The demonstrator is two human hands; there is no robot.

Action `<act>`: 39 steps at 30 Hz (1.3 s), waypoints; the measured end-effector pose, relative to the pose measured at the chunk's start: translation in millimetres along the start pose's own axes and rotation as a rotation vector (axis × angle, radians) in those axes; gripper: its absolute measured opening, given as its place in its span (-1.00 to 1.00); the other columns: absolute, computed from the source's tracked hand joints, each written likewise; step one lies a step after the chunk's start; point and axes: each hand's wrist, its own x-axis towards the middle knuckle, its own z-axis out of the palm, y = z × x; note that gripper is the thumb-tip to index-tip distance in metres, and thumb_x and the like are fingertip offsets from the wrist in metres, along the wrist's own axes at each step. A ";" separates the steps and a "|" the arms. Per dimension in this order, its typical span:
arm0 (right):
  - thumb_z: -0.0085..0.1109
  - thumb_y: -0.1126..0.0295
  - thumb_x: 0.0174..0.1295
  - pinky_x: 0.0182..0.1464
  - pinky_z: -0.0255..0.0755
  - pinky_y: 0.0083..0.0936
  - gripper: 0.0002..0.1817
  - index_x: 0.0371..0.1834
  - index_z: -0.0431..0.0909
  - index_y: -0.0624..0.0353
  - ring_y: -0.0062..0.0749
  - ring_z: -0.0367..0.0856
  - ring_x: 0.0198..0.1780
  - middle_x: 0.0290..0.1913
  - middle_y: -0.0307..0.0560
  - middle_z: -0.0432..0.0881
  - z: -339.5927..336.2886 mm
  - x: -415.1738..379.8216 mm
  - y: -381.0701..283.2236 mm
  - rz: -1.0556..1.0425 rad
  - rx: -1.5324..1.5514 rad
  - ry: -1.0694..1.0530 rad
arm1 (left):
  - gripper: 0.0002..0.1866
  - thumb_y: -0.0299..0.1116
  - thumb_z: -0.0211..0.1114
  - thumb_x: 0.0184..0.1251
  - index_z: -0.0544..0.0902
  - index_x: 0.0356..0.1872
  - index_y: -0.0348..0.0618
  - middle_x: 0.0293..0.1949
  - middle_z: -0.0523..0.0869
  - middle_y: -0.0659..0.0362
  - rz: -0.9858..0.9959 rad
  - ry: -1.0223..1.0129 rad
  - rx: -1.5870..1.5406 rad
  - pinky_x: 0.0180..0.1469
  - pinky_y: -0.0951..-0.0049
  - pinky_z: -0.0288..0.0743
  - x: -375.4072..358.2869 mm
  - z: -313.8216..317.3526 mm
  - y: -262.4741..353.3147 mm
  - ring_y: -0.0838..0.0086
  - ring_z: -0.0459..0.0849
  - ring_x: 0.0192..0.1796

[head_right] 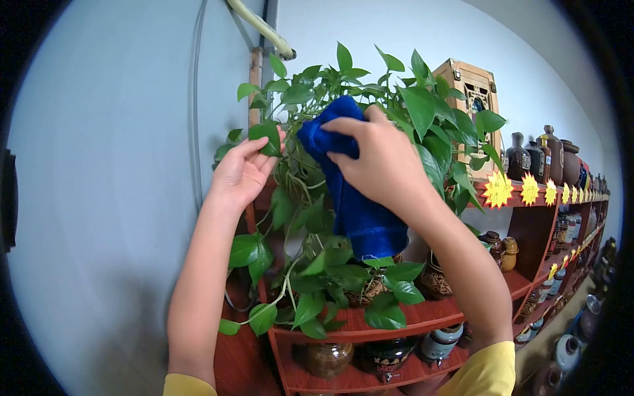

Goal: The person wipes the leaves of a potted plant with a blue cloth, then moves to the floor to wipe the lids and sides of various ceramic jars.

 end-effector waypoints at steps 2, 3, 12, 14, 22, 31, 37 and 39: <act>0.30 0.32 -0.01 -0.06 0.46 -0.26 -0.63 -0.06 0.62 -0.05 0.04 0.57 -0.17 -0.21 0.11 0.51 -9.5 -1.6 1.9 0.035 0.051 0.075 | -0.65 -0.55 0.19 0.22 0.42 0.03 -0.43 -0.01 0.60 -0.08 -0.001 -0.005 0.007 0.23 0.30 0.45 -0.6 -1.5 -1.0 0.24 0.57 0.10; 0.30 0.31 0.00 -0.06 0.45 -0.28 -0.63 -0.06 0.62 -0.04 0.03 0.57 -0.18 -0.22 0.10 0.51 -12.1 -0.9 5.8 -0.001 0.101 0.132 | -0.70 -0.53 0.21 0.22 0.47 -0.04 -0.40 -0.04 0.61 -0.06 -0.008 0.017 -0.019 0.20 0.31 0.46 -2.7 0.2 -0.2 0.26 0.59 0.05; 0.31 0.32 0.10 -0.14 0.45 -0.66 -0.55 0.05 0.52 0.26 -0.61 0.59 -0.25 -0.23 -0.17 0.66 -42.2 -10.4 6.2 0.243 0.854 0.089 | -0.64 -0.36 0.21 0.26 0.47 -0.01 -0.41 0.02 0.57 -0.08 -0.080 -0.015 0.178 0.25 0.25 0.41 -40.2 13.3 6.6 0.20 0.56 0.11; 0.32 0.32 0.09 -0.15 0.45 -0.67 -0.54 0.06 0.52 0.25 -0.60 0.60 -0.25 -0.22 -0.19 0.66 -46.8 -18.5 2.5 0.270 0.853 0.097 | -0.63 -0.31 0.17 0.29 0.47 0.01 -0.39 0.03 0.56 -0.08 0.030 0.018 0.276 0.21 0.27 0.42 -51.4 17.5 7.8 0.21 0.54 0.13; 0.41 0.36 -0.13 0.22 0.29 -0.39 -0.21 0.25 0.30 0.26 -0.30 0.49 0.10 0.10 -0.03 0.51 -17.9 -157.4 10.3 0.589 1.511 0.115 | -0.72 -0.34 0.05 0.34 0.49 -0.13 -0.41 -0.21 0.60 -0.03 0.590 0.137 0.791 -0.14 0.34 0.51 -189.1 32.7 -7.8 0.27 0.64 -0.18; 0.34 0.24 -0.04 0.31 0.18 -0.32 -0.12 0.36 0.10 0.22 -0.25 0.34 0.27 0.30 0.02 0.30 28.3 -329.0 -31.5 1.181 2.008 -0.110 | -0.80 -0.38 0.08 0.33 0.51 -0.25 -0.36 -0.42 0.67 0.00 0.071 -0.158 1.127 -0.26 0.45 0.52 -300.9 3.0 -93.7 0.35 0.65 -0.36; 0.07 0.26 0.23 0.18 0.31 -0.37 -0.33 0.37 0.08 0.26 -0.23 0.44 0.16 0.24 0.05 0.38 17.8 -375.0 -44.4 1.397 2.179 0.065 | -0.82 -0.49 0.14 0.27 0.52 -0.17 -0.40 -0.26 0.66 -0.01 -0.325 0.017 0.658 -0.15 0.49 0.50 -335.1 -34.6 -132.6 0.40 0.65 -0.23; 0.02 0.31 0.23 0.01 0.45 -0.39 -0.43 0.27 0.23 0.38 -0.19 0.59 -0.06 0.07 0.10 0.54 0.2 -372.1 -55.8 1.661 2.034 0.145 | -0.62 -0.47 0.24 0.19 0.44 0.03 -0.34 0.02 0.54 -0.02 -0.394 -0.055 0.637 -0.06 0.45 0.47 -344.1 -42.6 -145.2 0.36 0.58 -0.04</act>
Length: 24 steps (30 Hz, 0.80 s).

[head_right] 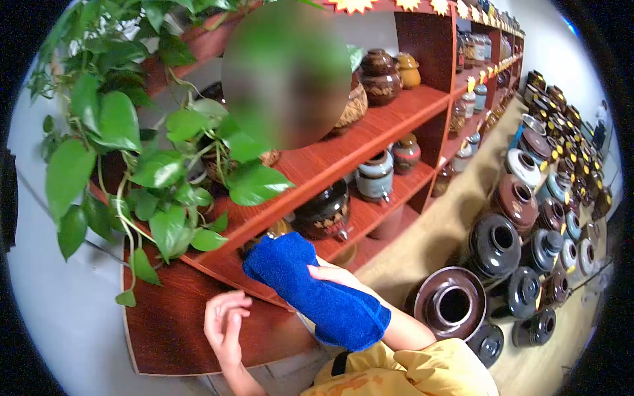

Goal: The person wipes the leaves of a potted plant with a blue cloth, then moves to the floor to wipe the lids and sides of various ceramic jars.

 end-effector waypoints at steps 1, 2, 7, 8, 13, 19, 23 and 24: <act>0.02 0.31 0.23 0.01 0.45 -0.39 -0.43 0.27 0.23 0.38 -0.19 0.59 -0.06 0.07 0.10 0.54 -3.6 -7.0 2.0 0.006 0.008 0.023 | -0.52 -0.46 0.28 0.14 0.40 0.11 -0.32 0.13 0.47 -0.02 0.024 -0.014 0.000 -0.03 0.43 0.45 3.0 5.7 -7.0 0.35 0.55 0.03; 0.02 0.32 0.22 0.03 0.44 -0.38 -0.43 0.27 0.23 0.38 -0.19 0.59 -0.04 0.07 0.11 0.53 -8.5 -14.3 3.7 0.034 -0.030 -0.013 | -0.42 -0.45 0.33 0.08 0.36 0.17 -0.29 0.20 0.40 -0.01 0.056 -0.087 0.065 0.01 0.40 0.44 4.9 8.6 -12.5 0.32 0.51 0.09; 0.04 0.34 0.24 0.39 0.03 -0.46 -0.32 0.40 0.03 0.29 -0.32 0.25 0.35 0.36 0.03 0.24 -66.9 -56.0 41.7 0.213 -0.031 -0.138 | -0.37 -0.45 0.44 -0.07 0.47 0.14 -0.25 0.20 0.43 0.02 0.057 -0.540 0.264 0.25 0.24 0.29 5.5 33.7 -32.6 0.18 0.39 0.27; 0.06 0.36 0.22 0.35 0.12 -0.44 -0.31 0.40 0.05 0.28 -0.31 0.29 0.32 0.34 0.05 0.26 -83.7 -68.3 47.8 0.263 -0.041 -0.066 | -0.46 -0.47 0.43 -0.06 0.53 0.05 -0.28 0.15 0.48 0.02 0.025 -0.586 0.179 0.25 0.23 0.29 -2.6 36.1 -49.0 0.17 0.39 0.27; 0.18 0.31 0.19 0.21 0.31 -0.44 -0.37 0.32 0.21 0.20 -0.39 0.43 0.16 0.23 -0.06 0.39 -130.7 -89.6 72.5 0.177 -0.010 0.025 | -0.68 -0.48 0.41 0.00 0.60 -0.19 -0.36 -0.05 0.58 0.01 -0.117 -0.522 0.031 0.23 0.21 0.31 -37.9 62.0 -97.2 0.13 0.48 0.21; 0.22 0.43 0.19 0.09 0.36 -0.53 -0.68 0.00 0.42 0.16 -0.58 0.48 -0.01 -0.07 -0.26 0.55 -182.7 -118.4 85.1 -0.010 -0.230 0.161 | -0.71 -0.39 0.48 -0.04 0.53 -0.40 -0.30 -0.31 0.57 0.08 -0.119 -0.581 -0.040 -0.11 0.41 0.41 -57.2 91.2 -125.2 0.35 0.55 -0.22; 0.18 0.41 0.24 0.03 0.40 -0.60 -0.71 0.02 0.42 0.15 -0.66 0.48 -0.05 -0.11 -0.28 0.54 -197.3 -148.9 84.8 -0.023 -0.174 0.335 | -0.72 -0.44 0.47 -0.07 0.49 -0.45 -0.28 -0.36 0.55 0.10 -0.223 -0.601 -0.003 -0.15 0.46 0.38 -70.6 131.8 -134.4 0.41 0.52 -0.28; 0.18 0.41 0.24 0.02 0.40 -0.61 -0.71 0.00 0.42 0.14 -0.66 0.48 -0.06 -0.12 -0.29 0.54 -200.7 -158.1 84.2 -0.062 -0.144 0.413 | -0.74 -0.57 0.45 -0.05 0.48 -0.43 -0.28 -0.35 0.58 0.11 -0.211 -0.604 0.015 -0.16 0.50 0.43 -73.2 143.5 -135.7 0.49 0.54 -0.28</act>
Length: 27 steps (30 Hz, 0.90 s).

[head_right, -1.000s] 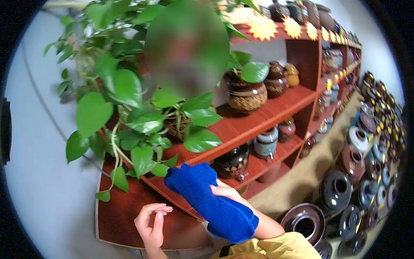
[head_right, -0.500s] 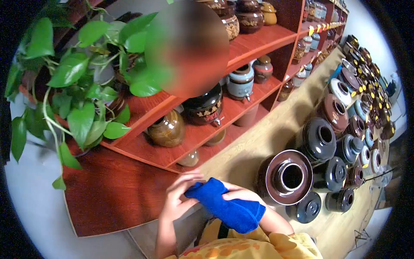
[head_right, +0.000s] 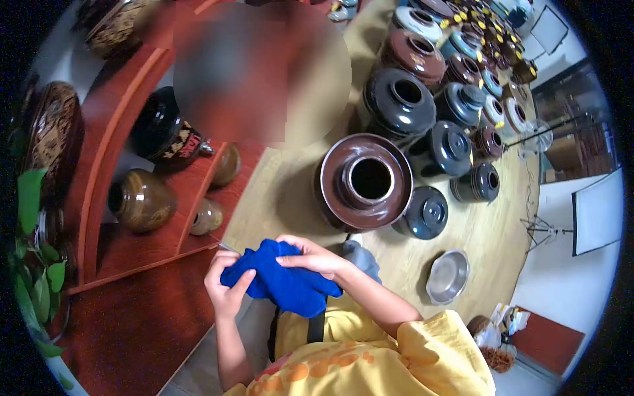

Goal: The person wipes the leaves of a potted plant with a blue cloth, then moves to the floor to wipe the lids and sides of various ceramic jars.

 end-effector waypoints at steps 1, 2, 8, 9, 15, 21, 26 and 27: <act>0.19 0.41 0.24 0.01 0.41 -0.62 -0.72 -0.01 0.43 0.13 -0.67 0.48 -0.07 -0.14 -0.30 0.54 -7.1 -6.9 -2.2 -0.027 0.033 0.081 | -0.74 -0.57 0.45 -0.05 0.48 -0.43 -0.28 -0.35 0.58 0.11 -0.014 -0.019 0.002 -0.16 0.50 0.43 2.9 12.7 -0.3 0.49 0.54 -0.28; 0.21 0.42 0.22 0.00 0.41 -0.63 -0.75 -0.05 0.44 0.12 -0.66 0.49 -0.09 -0.15 -0.31 0.54 -15.0 -13.1 -4.9 -0.066 0.049 0.179 | -0.75 -0.57 0.44 -0.02 0.48 -0.43 -0.28 -0.36 0.59 0.14 -0.111 0.012 -0.048 -0.17 0.52 0.44 4.5 27.0 -0.1 0.53 0.54 -0.29; 0.21 0.44 0.22 -0.05 0.40 -0.65 -0.79 -0.12 0.46 0.17 -0.71 0.48 -0.16 -0.23 -0.31 0.55 -88.6 -65.1 -23.1 -0.152 0.022 0.374 | -0.78 -0.51 0.40 0.09 0.46 -0.44 -0.29 -0.33 0.63 0.14 -0.329 0.025 -0.085 -0.13 0.55 0.45 11.7 119.0 -22.0 0.57 0.56 -0.25; 0.21 0.43 0.22 -0.06 0.39 -0.67 -0.80 -0.14 0.46 0.17 -0.72 0.47 -0.17 -0.25 -0.32 0.54 -102.6 -74.9 -27.0 -0.161 -0.048 0.437 | -0.78 -0.51 0.40 0.09 0.46 -0.44 -0.29 -0.33 0.63 0.14 -0.345 0.045 -0.092 -0.13 0.55 0.45 14.3 135.8 -26.0 0.57 0.56 -0.25; 0.23 0.45 0.21 -0.21 0.38 -0.70 -0.82 -0.18 0.47 0.21 -0.75 0.44 -0.28 -0.36 -0.35 0.51 -208.1 -133.0 -81.0 -0.076 -0.624 0.434 | -0.69 -0.38 0.43 0.07 0.42 -0.42 -0.24 -0.40 0.62 0.07 -0.513 0.023 0.156 -0.19 0.44 0.47 -4.1 247.6 -55.1 0.34 0.61 -0.34; 0.24 0.46 0.19 -0.20 0.41 -0.67 -0.82 -0.19 0.49 0.23 -0.73 0.46 -0.29 -0.38 -0.29 0.55 -270.3 -141.8 -103.4 0.001 -0.740 0.483 | -0.62 -0.27 0.40 0.13 0.50 -0.09 -0.18 -0.37 0.65 0.03 -0.636 -0.043 0.101 -0.22 0.35 0.51 -12.3 331.0 -69.6 0.27 0.68 -0.31; 0.28 0.54 0.08 -0.20 0.46 -0.63 -0.82 -0.24 0.56 0.26 -0.64 0.58 -0.30 -0.37 -0.11 0.64 -299.6 -136.2 -102.1 -0.142 -0.978 0.663 | -0.45 -0.19 0.54 -0.10 0.53 -0.11 -0.27 -0.23 0.65 -0.05 -0.586 -0.265 -0.120 -0.14 0.32 0.51 -13.6 354.7 -97.1 0.23 0.67 -0.20; 0.28 0.57 0.07 -0.17 0.45 -0.64 -0.81 -0.23 0.55 0.28 -0.64 0.57 -0.28 -0.35 -0.14 0.63 -309.5 -137.3 -99.0 -0.191 -0.982 0.693 | -0.39 -0.17 0.56 -0.15 0.51 -0.08 -0.27 -0.19 0.64 -0.07 -0.546 -0.335 -0.086 -0.11 0.28 0.50 -13.0 357.1 -100.8 0.19 0.66 -0.16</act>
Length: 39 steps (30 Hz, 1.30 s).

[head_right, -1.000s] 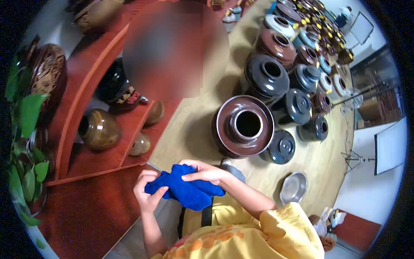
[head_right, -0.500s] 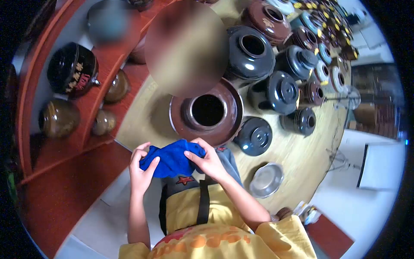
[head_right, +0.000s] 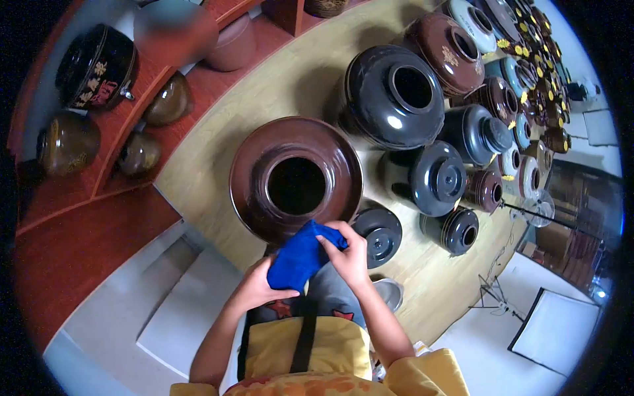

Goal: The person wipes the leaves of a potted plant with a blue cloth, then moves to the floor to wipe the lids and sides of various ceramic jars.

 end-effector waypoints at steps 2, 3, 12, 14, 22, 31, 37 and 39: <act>0.28 0.58 0.07 -0.13 0.43 -0.65 -0.80 -0.22 0.54 0.29 -0.63 0.55 -0.25 -0.32 -0.18 0.62 -4.6 7.5 13.2 0.032 0.069 0.094 | -0.35 -0.20 0.51 -0.15 0.44 0.00 -0.20 -0.13 0.61 -0.08 -0.110 -0.085 0.138 -0.04 0.22 0.49 6.1 6.5 -0.5 0.04 0.62 -0.07; 0.27 0.60 0.08 -0.10 0.42 -0.66 -0.80 -0.21 0.54 0.30 -0.62 0.53 -0.24 -0.29 -0.21 0.61 -5.3 15.9 17.6 0.006 0.053 0.129 | -0.37 -0.21 0.50 -0.14 0.44 -0.01 -0.19 -0.11 0.61 -0.08 -0.108 -0.035 0.126 -0.05 0.22 0.50 11.7 11.8 -1.2 0.03 0.62 -0.06; 0.09 0.36 0.27 0.08 0.29 -0.39 -0.65 0.11 0.38 0.14 -0.25 0.43 -0.03 0.07 0.01 0.37 -0.7 128.2 85.1 -0.029 -0.239 0.540 | -0.41 -0.24 0.41 0.03 0.36 0.07 -0.20 -0.04 0.57 -0.14 -0.166 0.037 -0.041 0.05 0.22 0.44 63.7 85.7 -23.7 -0.02 0.55 0.04; 0.01 0.21 0.36 0.02 0.31 -0.39 -0.52 0.28 0.15 0.04 -0.33 0.42 -0.07 0.11 -0.05 0.33 2.2 142.5 106.3 0.105 -0.112 0.556 | -0.46 -0.33 0.29 0.12 0.35 0.12 -0.28 -0.04 0.55 -0.20 -0.215 0.124 -0.058 0.08 0.19 0.41 71.1 121.7 -43.2 -0.06 0.52 0.05; -0.12 0.00 0.38 0.31 0.06 -0.31 -0.41 0.41 0.09 -0.05 -0.31 0.26 0.29 0.30 -0.08 0.28 9.5 124.4 147.5 0.418 0.166 -0.151 | -0.54 -0.27 0.24 0.18 0.44 0.06 -0.33 -0.02 0.55 -0.18 0.007 0.036 0.072 0.10 0.18 0.44 84.5 183.3 -38.9 -0.02 0.54 0.04; -0.24 0.06 0.43 0.38 -0.10 -0.50 -0.42 0.44 0.03 0.03 -0.40 0.16 0.34 0.37 -0.18 0.20 8.5 108.2 197.6 0.492 0.337 -0.216 | -0.54 -0.30 0.25 0.11 0.49 0.05 -0.24 0.00 0.51 -0.07 -0.144 -0.051 0.246 0.05 0.20 0.48 81.2 164.8 -49.4 0.07 0.51 0.08; -0.28 0.07 0.42 0.46 -0.44 -0.30 -0.42 0.43 0.08 0.07 -0.36 -0.19 0.50 0.47 -0.11 0.05 9.5 129.1 173.1 0.547 0.610 -0.157 | -0.61 -0.34 0.24 0.18 0.47 -0.02 -0.34 -0.11 0.49 -0.10 -0.086 0.026 0.237 -0.01 0.21 0.44 88.0 166.6 -61.6 0.01 0.52 -0.05; -0.30 0.16 0.42 0.47 -0.39 -0.33 -0.47 0.38 0.18 0.17 -0.36 -0.11 0.49 0.46 -0.09 0.09 8.7 144.3 171.2 0.329 0.602 -0.234 | -0.62 -0.34 0.23 0.19 0.46 -0.02 -0.35 -0.12 0.48 -0.10 -0.080 0.047 0.210 -0.01 0.20 0.43 93.2 170.1 -62.3 0.00 0.51 -0.06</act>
